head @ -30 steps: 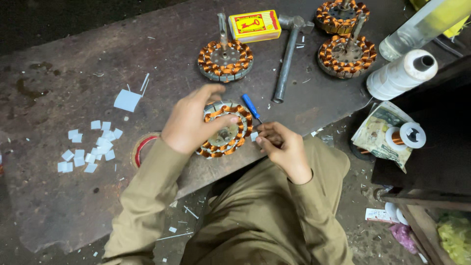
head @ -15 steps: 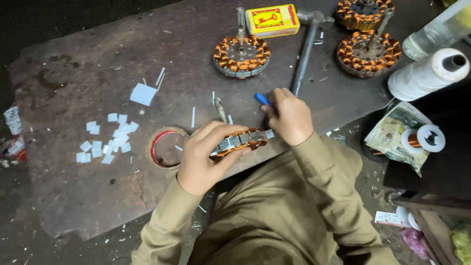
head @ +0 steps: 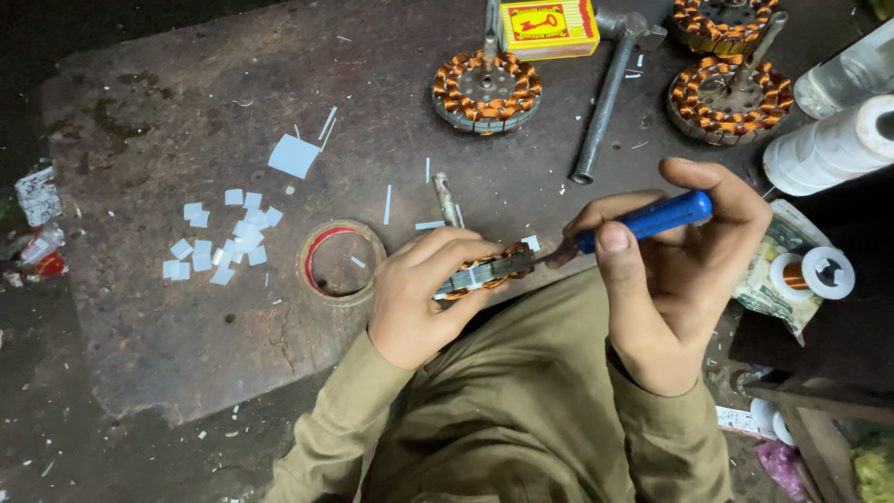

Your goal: The person assembles a cylindrical electrical component by inserting small white rectangular pieces into slots between copper windings. They use a blue-handled screwdriver to press the pieces into place and rotate the component to access different sections.

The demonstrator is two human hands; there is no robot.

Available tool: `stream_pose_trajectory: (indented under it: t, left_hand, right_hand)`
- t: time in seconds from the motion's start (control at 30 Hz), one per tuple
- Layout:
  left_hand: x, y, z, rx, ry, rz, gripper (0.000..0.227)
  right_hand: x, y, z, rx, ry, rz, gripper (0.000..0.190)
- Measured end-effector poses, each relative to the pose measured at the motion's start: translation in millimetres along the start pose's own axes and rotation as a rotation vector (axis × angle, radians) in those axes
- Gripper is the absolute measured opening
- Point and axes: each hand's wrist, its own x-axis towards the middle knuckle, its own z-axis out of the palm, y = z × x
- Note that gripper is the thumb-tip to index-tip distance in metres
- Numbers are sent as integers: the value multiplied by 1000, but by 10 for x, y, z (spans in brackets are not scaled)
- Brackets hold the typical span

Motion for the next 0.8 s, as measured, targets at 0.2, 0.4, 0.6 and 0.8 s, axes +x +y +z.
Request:
stream_pose_trajectory:
  t: [0.2, 0.4, 0.6, 0.8]
  left_hand:
    - [54, -28, -13, -13, 11, 32, 32]
    - [121, -73, -50, -58, 23, 10, 31]
    - [121, -79, -58, -63, 12, -1, 31]
    - [134, -70, -49, -22, 33, 17, 34]
  right_hand:
    - [-71, 3, 47, 7, 59, -30, 42]
    - [-62, 57, 108, 26, 117, -48, 42]
    - [79, 25, 210, 55, 94, -38, 44]
    - [145, -40, 264, -68, 31, -8, 52]
